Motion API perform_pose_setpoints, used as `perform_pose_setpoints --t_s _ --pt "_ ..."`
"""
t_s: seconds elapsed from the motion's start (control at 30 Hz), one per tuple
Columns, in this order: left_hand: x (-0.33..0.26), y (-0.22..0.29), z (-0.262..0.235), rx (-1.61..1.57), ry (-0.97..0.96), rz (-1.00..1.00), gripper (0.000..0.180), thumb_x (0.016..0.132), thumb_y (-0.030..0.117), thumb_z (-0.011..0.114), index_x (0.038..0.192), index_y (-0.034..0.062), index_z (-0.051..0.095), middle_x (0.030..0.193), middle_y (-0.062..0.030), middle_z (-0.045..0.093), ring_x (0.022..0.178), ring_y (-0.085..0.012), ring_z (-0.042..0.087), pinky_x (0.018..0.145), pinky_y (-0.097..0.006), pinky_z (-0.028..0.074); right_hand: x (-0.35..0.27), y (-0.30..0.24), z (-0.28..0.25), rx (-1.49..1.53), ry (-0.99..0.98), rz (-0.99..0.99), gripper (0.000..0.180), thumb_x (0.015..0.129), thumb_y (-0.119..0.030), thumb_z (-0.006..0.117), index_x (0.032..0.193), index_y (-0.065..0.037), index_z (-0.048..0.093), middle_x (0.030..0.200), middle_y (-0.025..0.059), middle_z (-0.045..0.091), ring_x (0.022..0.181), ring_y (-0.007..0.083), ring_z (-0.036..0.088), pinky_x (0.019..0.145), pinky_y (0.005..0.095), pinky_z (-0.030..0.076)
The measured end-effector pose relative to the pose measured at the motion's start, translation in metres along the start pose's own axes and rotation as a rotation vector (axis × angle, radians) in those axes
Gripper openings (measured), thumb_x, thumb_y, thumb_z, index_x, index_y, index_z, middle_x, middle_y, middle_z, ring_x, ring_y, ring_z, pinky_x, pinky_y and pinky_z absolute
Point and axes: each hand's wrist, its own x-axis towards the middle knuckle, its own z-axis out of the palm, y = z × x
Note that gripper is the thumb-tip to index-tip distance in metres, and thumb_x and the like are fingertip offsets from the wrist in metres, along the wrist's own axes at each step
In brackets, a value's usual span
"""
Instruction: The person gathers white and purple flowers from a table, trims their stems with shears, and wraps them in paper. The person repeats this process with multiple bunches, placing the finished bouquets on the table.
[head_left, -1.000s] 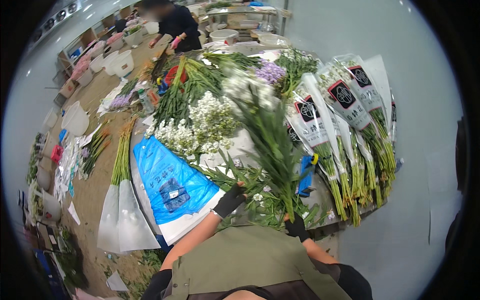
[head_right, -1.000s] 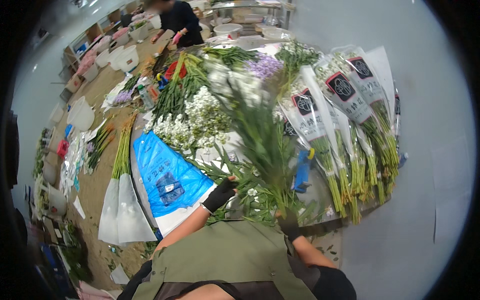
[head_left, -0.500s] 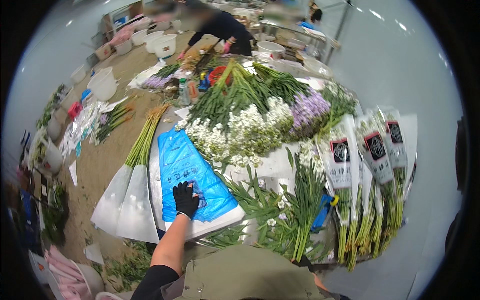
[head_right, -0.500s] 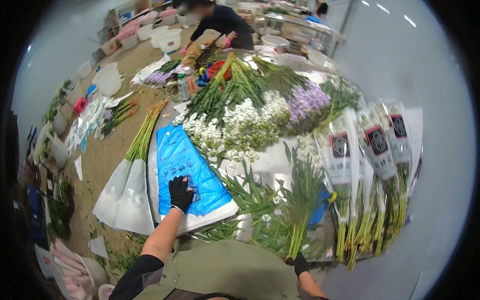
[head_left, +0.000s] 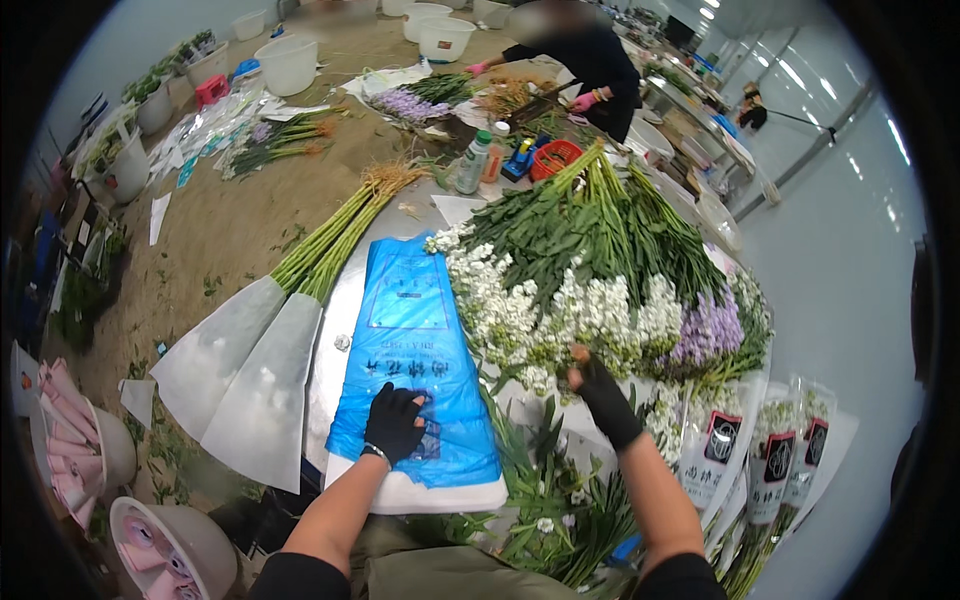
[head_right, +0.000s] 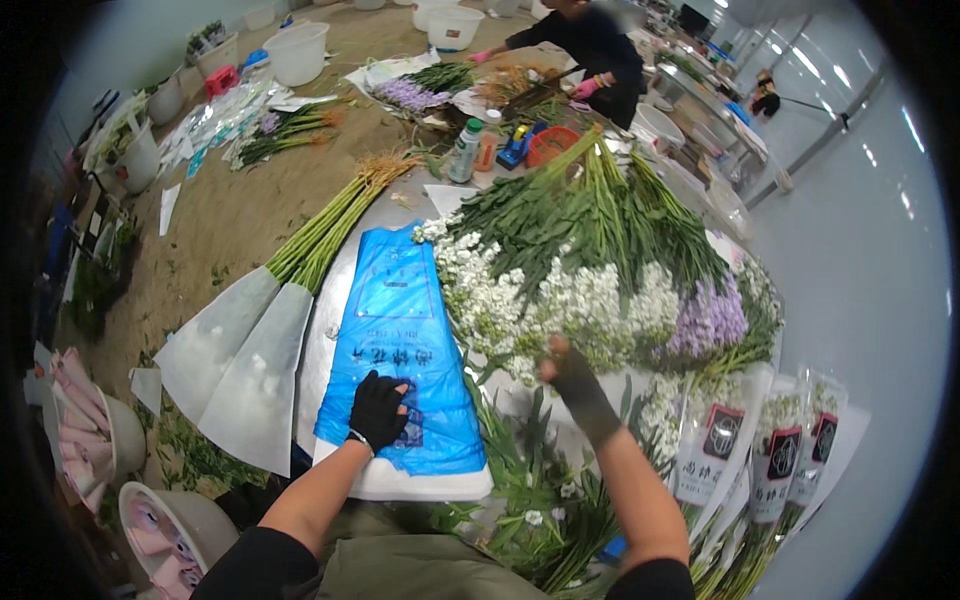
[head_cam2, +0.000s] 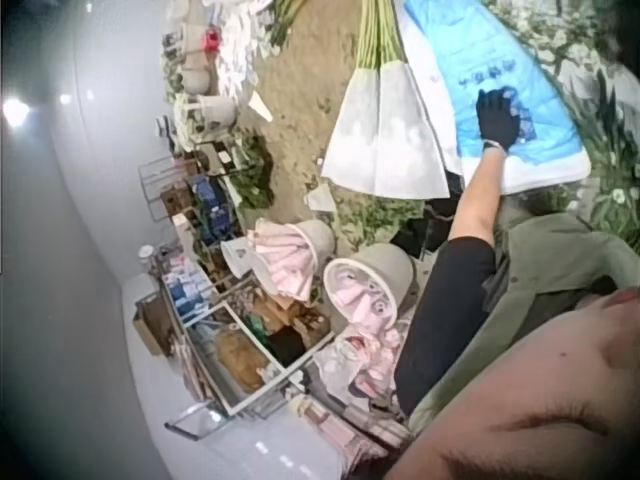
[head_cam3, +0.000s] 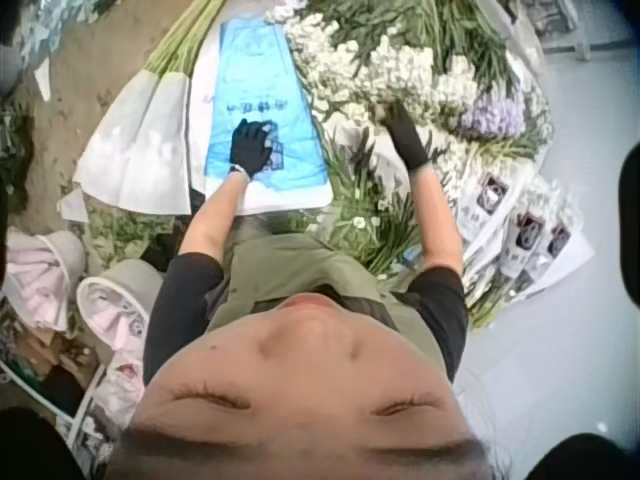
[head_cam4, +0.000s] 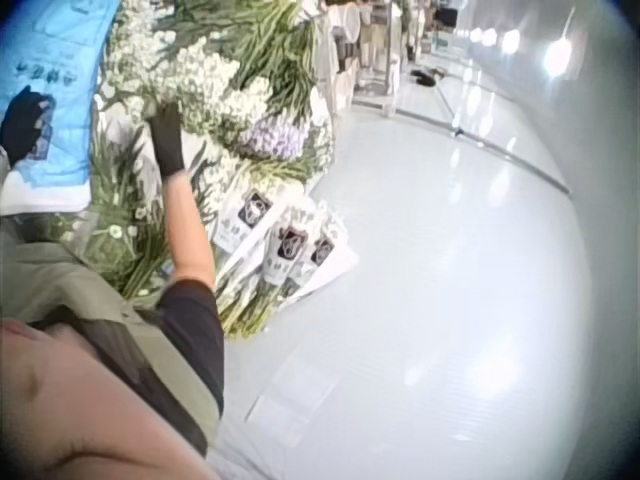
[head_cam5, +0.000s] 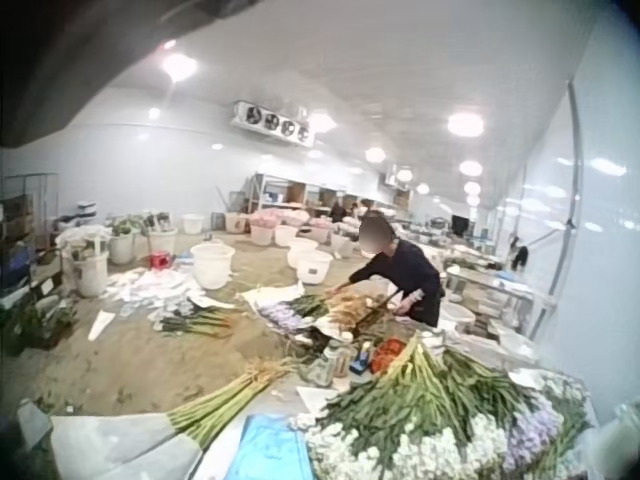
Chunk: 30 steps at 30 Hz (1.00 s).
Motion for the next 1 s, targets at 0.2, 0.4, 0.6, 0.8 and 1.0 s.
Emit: perform_pose_setpoints --t_s 0.2,0.4,0.6,0.8,1.0 --pt "0.004 -0.006 0.002 -0.028 0.008 -0.046 0.035 0.071 0.019 0.059 0.105 0.0098 0.058 0.103 -0.0110 0.058 0.101 -0.0300 0.054 0.100 -0.050 0.035 0.318 0.008 0.015 0.144 0.555 0.127 0.100 0.075 -0.050 0.070 0.142 0.002 0.017 0.134 0.0214 0.043 0.118 0.0288 0.047 0.098 0.0363 0.037" --pt "0.006 -0.014 -0.003 -0.129 -0.135 -0.127 0.040 0.070 0.019 0.064 0.108 0.0120 0.056 0.106 -0.0106 0.059 0.100 -0.0309 0.056 0.097 -0.052 0.038 0.454 0.026 0.038 -0.168 0.871 0.530 0.121 0.065 -0.063 0.070 0.144 0.001 0.005 0.140 0.0236 0.036 0.125 0.0352 0.043 0.101 0.0418 0.038" --pt "0.015 -0.027 -0.002 -0.199 -0.168 -0.076 0.046 0.069 0.018 0.068 0.112 0.0124 0.054 0.111 -0.0101 0.058 0.101 -0.0318 0.056 0.096 -0.052 0.038 0.527 0.101 -0.018 0.009 0.857 0.563 0.110 0.069 -0.054 0.071 0.142 0.005 0.016 0.136 0.0180 0.044 0.120 0.0293 0.048 0.098 0.0361 0.040" --pt "0.014 -0.017 -0.005 -0.159 -0.156 -0.113 0.044 0.067 0.017 0.067 0.110 0.0126 0.054 0.110 -0.0093 0.059 0.101 -0.0301 0.055 0.097 -0.051 0.039 0.485 0.072 -0.035 0.641 0.545 0.261 0.049 0.083 -0.035 0.060 0.121 -0.004 0.056 0.118 0.0145 0.057 0.107 0.0257 0.052 0.088 0.0392 0.042" --pt "0.007 -0.013 -0.003 -0.116 -0.122 -0.099 0.041 0.068 0.019 0.064 0.107 0.0119 0.057 0.111 -0.0094 0.058 0.103 -0.0308 0.053 0.099 -0.049 0.037 0.423 -0.007 -0.056 0.792 0.499 0.030 0.031 0.086 -0.029 0.058 0.108 -0.008 0.063 0.114 0.0087 0.059 0.098 0.0260 0.057 0.082 0.0429 0.045"
